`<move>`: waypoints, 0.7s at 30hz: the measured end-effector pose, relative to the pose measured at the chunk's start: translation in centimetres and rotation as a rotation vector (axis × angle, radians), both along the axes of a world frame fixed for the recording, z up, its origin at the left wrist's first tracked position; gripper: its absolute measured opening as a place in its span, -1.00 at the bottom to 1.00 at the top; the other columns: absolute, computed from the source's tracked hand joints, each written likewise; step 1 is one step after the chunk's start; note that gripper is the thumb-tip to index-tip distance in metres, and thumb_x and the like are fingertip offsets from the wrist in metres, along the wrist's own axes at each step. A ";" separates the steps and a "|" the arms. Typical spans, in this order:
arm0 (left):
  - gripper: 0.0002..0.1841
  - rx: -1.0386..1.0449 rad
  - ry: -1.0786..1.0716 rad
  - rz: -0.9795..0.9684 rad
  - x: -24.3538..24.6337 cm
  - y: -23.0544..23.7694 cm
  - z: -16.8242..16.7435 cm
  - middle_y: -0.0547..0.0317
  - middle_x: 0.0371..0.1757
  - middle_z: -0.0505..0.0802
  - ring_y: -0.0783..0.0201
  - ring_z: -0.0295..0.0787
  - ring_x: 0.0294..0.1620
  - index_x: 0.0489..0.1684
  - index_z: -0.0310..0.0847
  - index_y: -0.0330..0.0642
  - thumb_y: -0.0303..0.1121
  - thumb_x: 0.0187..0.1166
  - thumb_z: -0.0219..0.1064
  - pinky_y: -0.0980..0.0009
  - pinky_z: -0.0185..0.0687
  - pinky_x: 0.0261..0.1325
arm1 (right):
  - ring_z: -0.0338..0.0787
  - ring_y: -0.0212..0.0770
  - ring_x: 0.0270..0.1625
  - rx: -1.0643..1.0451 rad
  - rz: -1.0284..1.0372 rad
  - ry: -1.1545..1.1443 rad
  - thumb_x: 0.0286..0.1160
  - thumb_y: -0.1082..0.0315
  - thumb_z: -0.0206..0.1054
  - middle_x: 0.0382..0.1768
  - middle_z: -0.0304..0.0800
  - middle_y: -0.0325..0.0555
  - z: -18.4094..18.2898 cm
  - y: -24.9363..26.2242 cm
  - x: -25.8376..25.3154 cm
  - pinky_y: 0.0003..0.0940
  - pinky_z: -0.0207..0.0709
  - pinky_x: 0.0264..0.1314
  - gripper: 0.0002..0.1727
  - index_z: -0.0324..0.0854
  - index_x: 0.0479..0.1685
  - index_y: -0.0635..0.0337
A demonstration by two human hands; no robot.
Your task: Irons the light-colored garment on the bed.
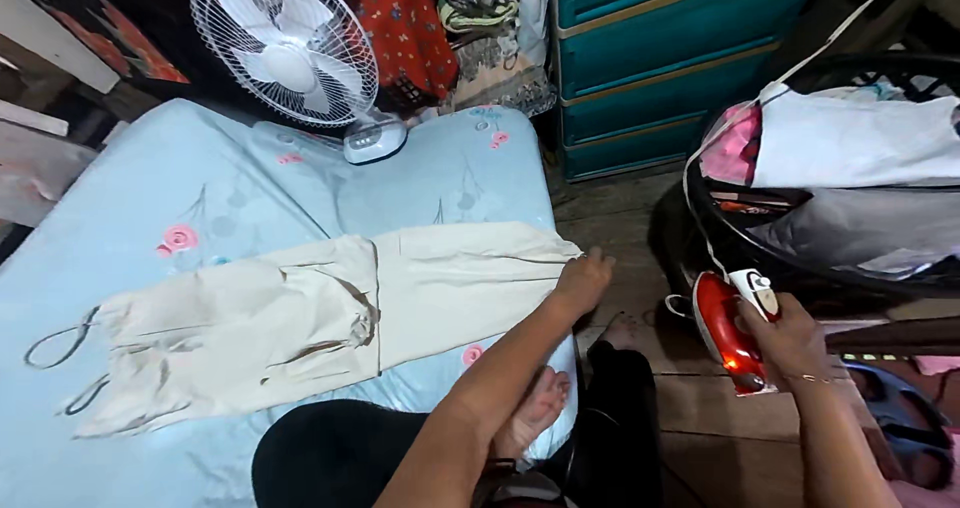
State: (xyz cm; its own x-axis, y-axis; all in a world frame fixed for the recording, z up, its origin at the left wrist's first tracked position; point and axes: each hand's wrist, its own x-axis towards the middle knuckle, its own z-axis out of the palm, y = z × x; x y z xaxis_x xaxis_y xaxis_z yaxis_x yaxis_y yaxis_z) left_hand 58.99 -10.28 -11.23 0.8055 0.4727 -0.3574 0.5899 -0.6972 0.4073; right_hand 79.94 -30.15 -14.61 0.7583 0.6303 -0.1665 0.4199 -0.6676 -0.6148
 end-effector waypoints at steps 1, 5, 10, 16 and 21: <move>-0.59 0.040 -0.087 0.043 -1.2 -0.7 0.4 -0.41 0.52 0.60 -0.32 0.65 0.45 0.51 0.52 -0.39 -0.51 0.71 0.19 -0.12 0.56 0.46 | 0.71 0.58 0.18 -0.005 0.002 -0.001 0.66 0.12 0.35 0.10 0.69 0.65 -0.1 -0.1 0.1 0.56 0.40 0.24 -0.40 0.49 0.40 0.53; -0.52 0.041 0.022 0.240 -7.6 -2.0 1.9 -0.44 0.51 0.62 -0.33 0.54 0.57 0.53 0.49 -0.43 -0.34 0.71 0.29 -0.21 0.39 0.58 | 0.69 0.61 0.21 -0.019 -0.012 -0.011 0.66 0.10 0.35 0.12 0.68 0.67 0.1 -0.4 0.5 0.58 0.38 0.25 -0.38 0.49 0.40 0.53; -0.64 -0.108 0.246 0.330 -9.9 -2.0 7.2 -0.37 0.51 0.64 -0.23 0.49 0.65 0.46 0.51 -0.48 -0.50 0.80 0.09 -0.07 0.35 0.67 | 0.68 0.58 0.22 -0.012 -0.040 -0.012 0.67 0.09 0.33 0.11 0.68 0.65 1.2 -0.1 0.3 0.54 0.38 0.26 -0.39 0.50 0.35 0.55; -0.71 -0.001 -0.035 0.157 -12.2 -2.3 4.9 -0.38 0.23 0.78 -0.28 0.66 0.41 0.19 0.70 -0.49 -0.46 0.78 0.14 -0.14 0.44 0.50 | 0.71 0.53 0.19 0.020 -0.038 -0.037 0.65 0.07 0.34 0.10 0.70 0.61 1.8 -0.1 0.2 0.51 0.41 0.25 -0.38 0.52 0.34 0.54; -0.70 0.006 0.016 -0.031 -14.9 -4.1 -0.7 -0.31 0.24 0.80 -0.27 0.69 0.38 0.19 0.75 -0.37 -0.47 0.75 0.12 -0.21 0.46 0.43 | 0.72 0.54 0.17 -0.039 -0.029 -0.014 0.68 0.03 0.32 0.09 0.70 0.60 1.6 0.3 0.2 0.53 0.43 0.21 -0.38 0.50 0.37 0.49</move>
